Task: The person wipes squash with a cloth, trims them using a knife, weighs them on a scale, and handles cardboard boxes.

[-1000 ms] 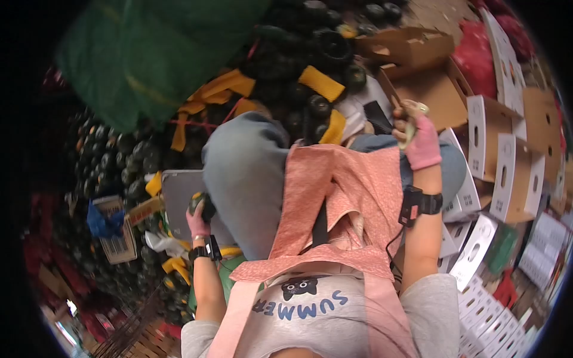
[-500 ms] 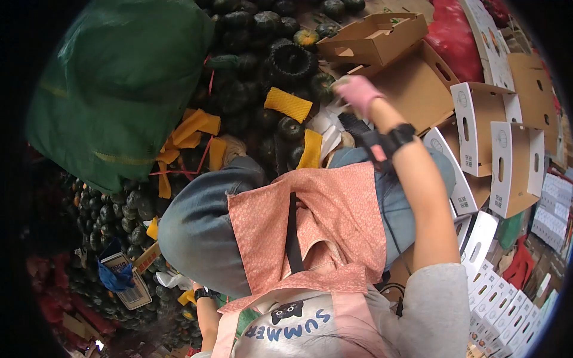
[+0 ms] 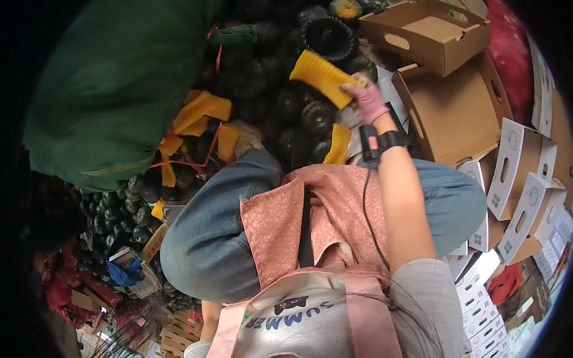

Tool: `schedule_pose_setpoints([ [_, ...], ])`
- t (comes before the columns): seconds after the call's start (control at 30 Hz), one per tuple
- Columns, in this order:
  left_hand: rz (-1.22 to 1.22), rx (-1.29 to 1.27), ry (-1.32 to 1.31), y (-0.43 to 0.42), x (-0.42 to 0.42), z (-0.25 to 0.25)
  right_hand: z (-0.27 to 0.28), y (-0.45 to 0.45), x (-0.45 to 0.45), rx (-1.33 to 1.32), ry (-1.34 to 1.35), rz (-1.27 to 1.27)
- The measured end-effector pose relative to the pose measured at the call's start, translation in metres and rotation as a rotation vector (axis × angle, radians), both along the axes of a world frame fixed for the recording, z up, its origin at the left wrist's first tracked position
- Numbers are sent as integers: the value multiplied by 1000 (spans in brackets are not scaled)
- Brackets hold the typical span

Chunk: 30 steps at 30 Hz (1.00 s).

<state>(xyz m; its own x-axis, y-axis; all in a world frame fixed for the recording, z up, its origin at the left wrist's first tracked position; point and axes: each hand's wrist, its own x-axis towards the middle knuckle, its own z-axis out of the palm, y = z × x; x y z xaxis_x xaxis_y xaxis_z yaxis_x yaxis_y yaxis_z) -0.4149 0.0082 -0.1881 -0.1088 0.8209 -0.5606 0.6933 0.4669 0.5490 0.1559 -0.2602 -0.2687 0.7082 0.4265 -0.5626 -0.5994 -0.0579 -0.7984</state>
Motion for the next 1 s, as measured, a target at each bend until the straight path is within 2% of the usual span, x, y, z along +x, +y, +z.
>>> schedule_pose_setpoints([
  [0.03, 7, -3, -8, 1, 5, 0, 4, -6, 8, 27, -32, -14],
  [0.1, 8, -12, -14, 3, 13, -2, 25, 2, 19, -98, -31, -197],
  [0.2, 6, -14, -24, 5, 24, -2, 24, 1, 5, 185, 201, -494],
  [0.23, 4, -9, -27, 6, 28, 0, 16, -3, -6, 4, 240, -539],
  [0.3, 9, 3, -30, 7, 36, 2, -20, -6, -35, -503, 123, -305],
  [0.37, 7, 20, -22, 8, 46, 5, -12, 31, -65, -739, -499, 356],
  [0.43, -19, 45, 5, 9, 56, 12, -6, 68, -77, -761, -910, 591],
  [0.53, -93, 108, 79, 17, 86, 21, 17, 123, -62, -980, -614, 794],
  [0.6, -263, 197, 190, 28, 115, 27, 10, 139, -63, -1031, -562, 893],
  [0.63, -385, 251, 228, 36, 129, 30, 8, 145, -65, -1055, -537, 945],
  [0.7, -889, 450, 141, 63, 164, 32, 7, 154, -70, -1098, -530, 972],
  [0.77, -1227, 553, 164, 79, 213, 36, 12, 152, -66, -1085, -508, 967],
  [0.87, -1509, 778, 311, 98, 266, 18, 15, 144, -53, -968, -458, 921],
  [0.9, -1453, 850, 251, 100, 281, 15, 20, 140, -52, -921, -415, 917],
  [0.97, -1332, 981, 130, 93, 308, 13, 42, 133, -64, -941, -550, 809],
  [1.0, -1224, 851, -59, 80, 316, 18, 55, 132, -71, -892, -561, 752],
])
